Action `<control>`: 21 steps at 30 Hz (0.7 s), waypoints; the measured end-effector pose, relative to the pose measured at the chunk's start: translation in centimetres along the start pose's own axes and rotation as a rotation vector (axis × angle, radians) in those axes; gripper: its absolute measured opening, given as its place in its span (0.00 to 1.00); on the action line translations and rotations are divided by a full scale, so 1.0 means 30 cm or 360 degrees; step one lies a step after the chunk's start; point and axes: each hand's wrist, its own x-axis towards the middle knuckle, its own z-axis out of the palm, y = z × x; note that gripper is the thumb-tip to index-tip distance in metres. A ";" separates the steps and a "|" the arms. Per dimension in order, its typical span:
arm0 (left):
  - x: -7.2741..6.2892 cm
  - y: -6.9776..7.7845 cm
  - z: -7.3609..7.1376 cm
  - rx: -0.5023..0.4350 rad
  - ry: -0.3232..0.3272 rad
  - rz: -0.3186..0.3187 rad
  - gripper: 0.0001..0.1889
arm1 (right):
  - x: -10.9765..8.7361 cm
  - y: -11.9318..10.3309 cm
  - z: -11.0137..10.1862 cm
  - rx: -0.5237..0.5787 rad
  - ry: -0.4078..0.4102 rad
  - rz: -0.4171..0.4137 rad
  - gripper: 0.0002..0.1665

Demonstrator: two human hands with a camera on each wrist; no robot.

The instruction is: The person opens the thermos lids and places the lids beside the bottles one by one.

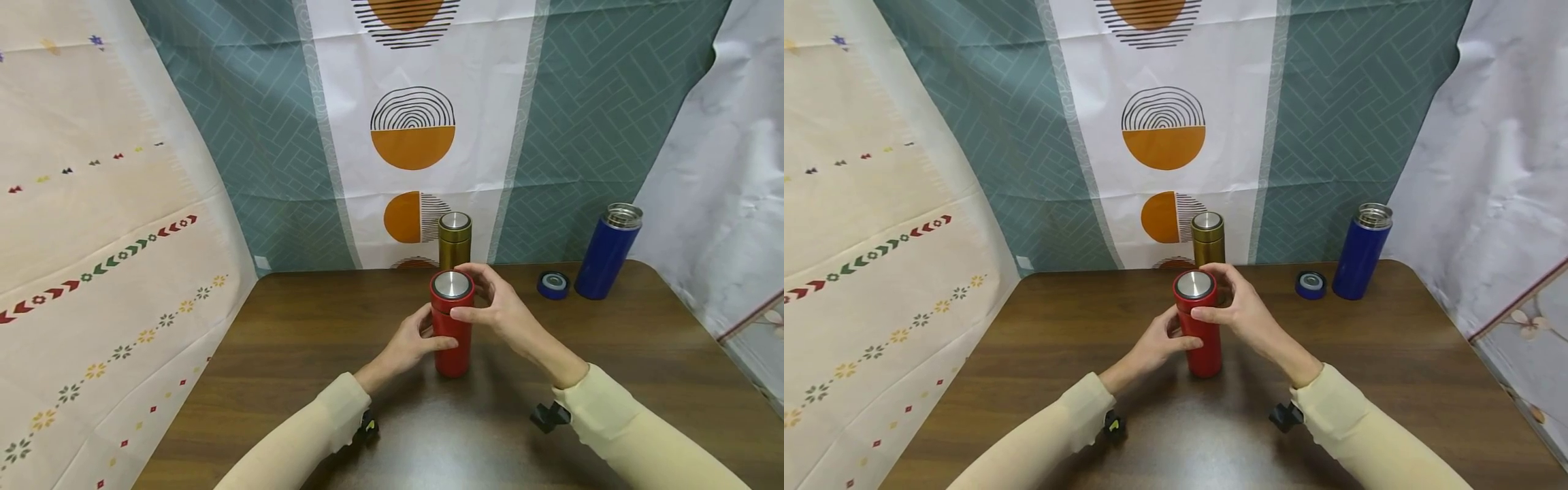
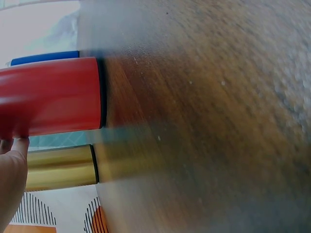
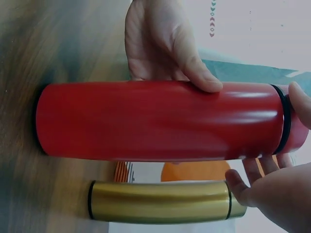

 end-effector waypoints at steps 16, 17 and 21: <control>-0.002 -0.002 -0.004 -0.0013 0.0002 0.0014 0.34 | -0.001 0.011 0.018 -0.0066 0.0015 0.0050 0.46; -0.002 -0.002 -0.003 -0.0016 0.0000 0.0018 0.34 | 0.000 0.009 0.018 -0.0059 0.0020 0.0053 0.46; -0.001 -0.002 -0.001 -0.0019 -0.0003 0.0010 0.34 | 0.003 0.003 0.005 -0.0019 -0.0029 0.0050 0.43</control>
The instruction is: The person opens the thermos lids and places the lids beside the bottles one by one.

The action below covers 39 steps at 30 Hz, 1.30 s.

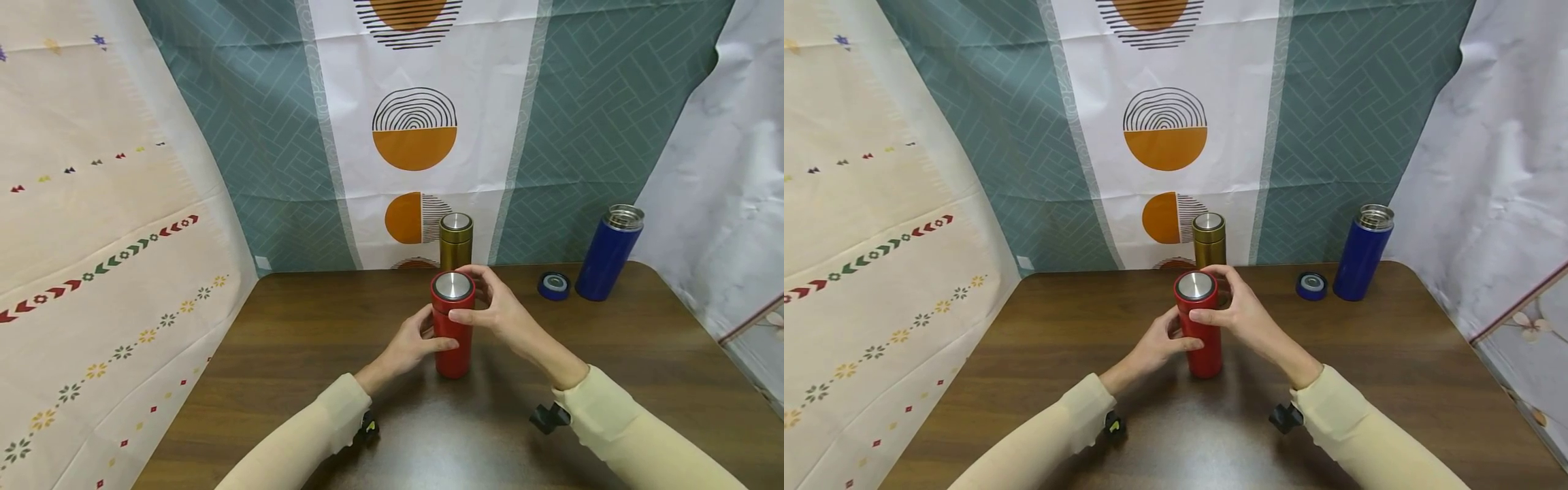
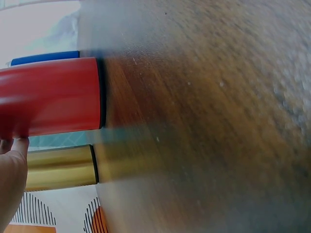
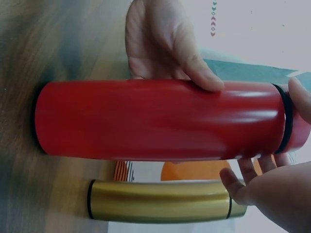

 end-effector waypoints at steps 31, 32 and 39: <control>0.003 -0.006 0.001 -0.0004 -0.0009 -0.0017 0.34 | 0.008 0.004 -0.042 0.0033 -0.0152 -0.0019 0.41; 0.003 -0.005 0.001 -0.0006 -0.0008 -0.0017 0.34 | 0.011 0.004 -0.048 0.0055 -0.0193 -0.0019 0.41; -0.001 0.001 0.000 0.0017 0.0002 -0.0028 0.35 | 0.014 0.003 -0.060 0.0087 -0.0295 -0.0008 0.44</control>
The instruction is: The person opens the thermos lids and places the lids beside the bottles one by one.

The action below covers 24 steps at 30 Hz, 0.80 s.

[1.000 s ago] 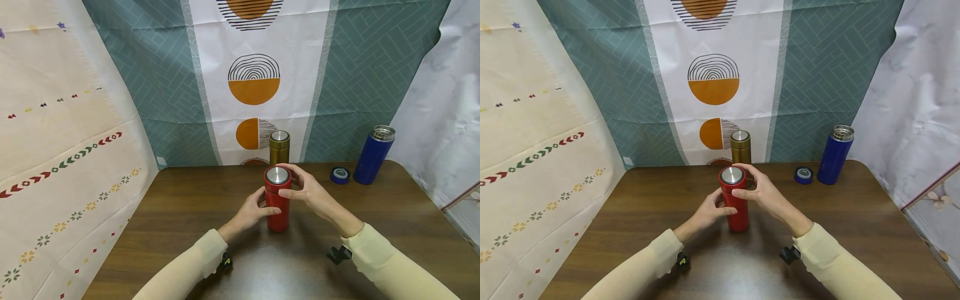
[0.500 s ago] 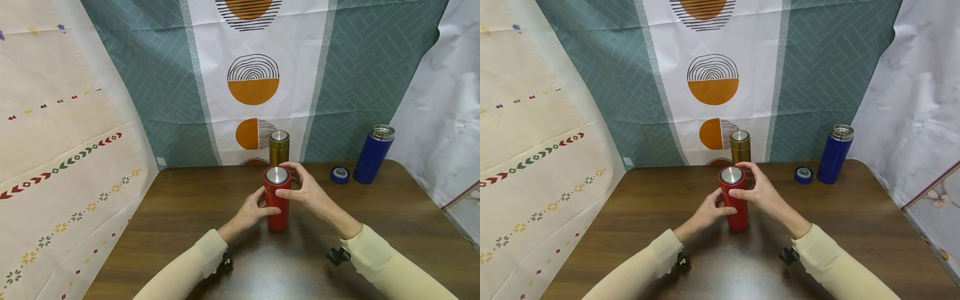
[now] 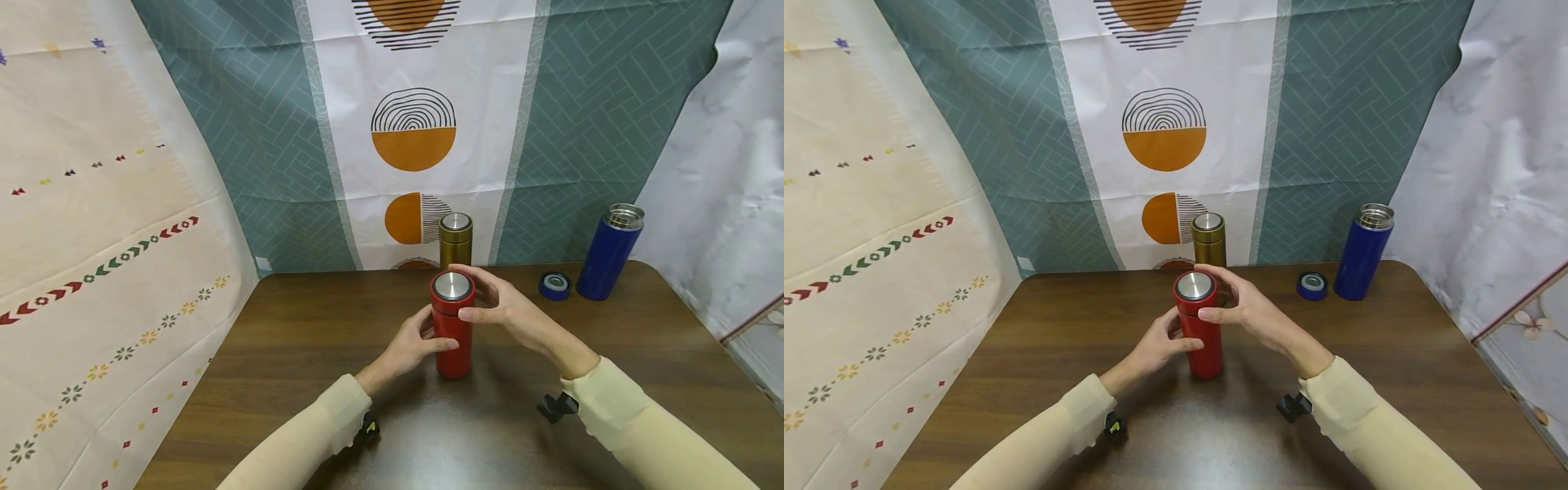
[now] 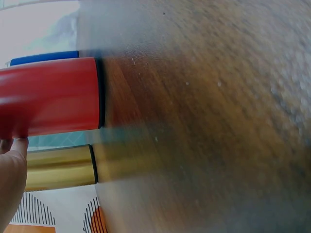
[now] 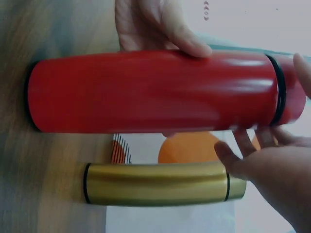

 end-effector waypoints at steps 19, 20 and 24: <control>0.002 -0.012 -0.005 -0.0009 -0.0009 0.0034 0.34 | 0.001 -0.003 0.034 -0.0087 0.0088 -0.0017 0.47; 0.002 -0.012 -0.005 -0.0013 -0.0012 0.0040 0.34 | -0.001 -0.002 0.039 -0.0130 0.0119 -0.0021 0.48; 0.001 -0.011 -0.004 -0.0013 -0.0018 0.0056 0.34 | -0.004 -0.001 0.066 -0.0298 0.0286 -0.0019 0.49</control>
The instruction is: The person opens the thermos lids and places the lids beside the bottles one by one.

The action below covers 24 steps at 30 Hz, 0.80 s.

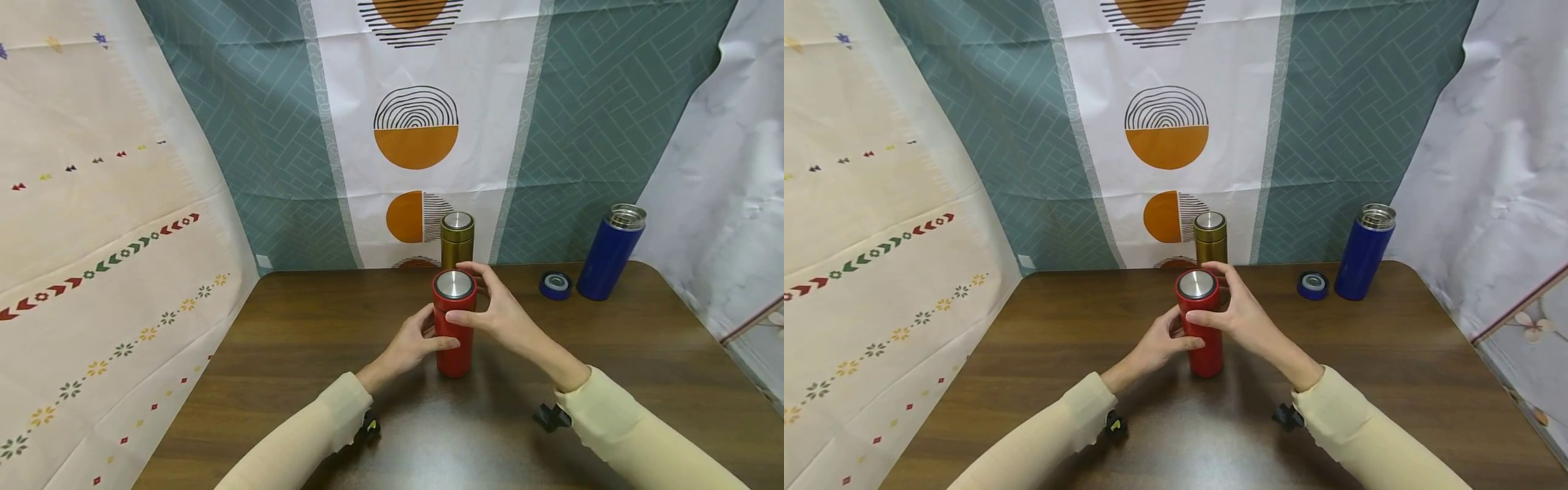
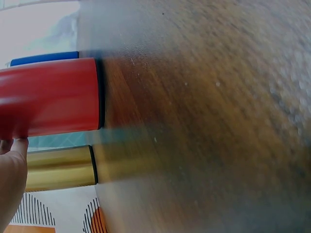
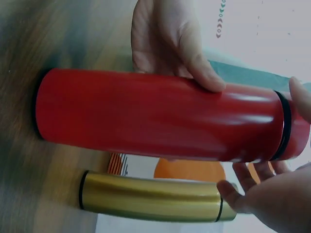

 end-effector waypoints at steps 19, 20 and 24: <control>-0.001 0.004 0.001 -0.0001 -0.0005 -0.0005 0.34 | -0.006 -0.003 -0.012 -0.0027 -0.0017 0.0024 0.48; -0.002 0.005 0.001 0.0001 -0.0004 -0.0006 0.34 | -0.006 -0.002 -0.008 -0.0032 0.0008 0.0018 0.48; -0.003 0.009 0.001 0.0010 0.0000 -0.0017 0.33 | -0.002 -0.003 -0.013 0.0009 -0.0005 0.0001 0.43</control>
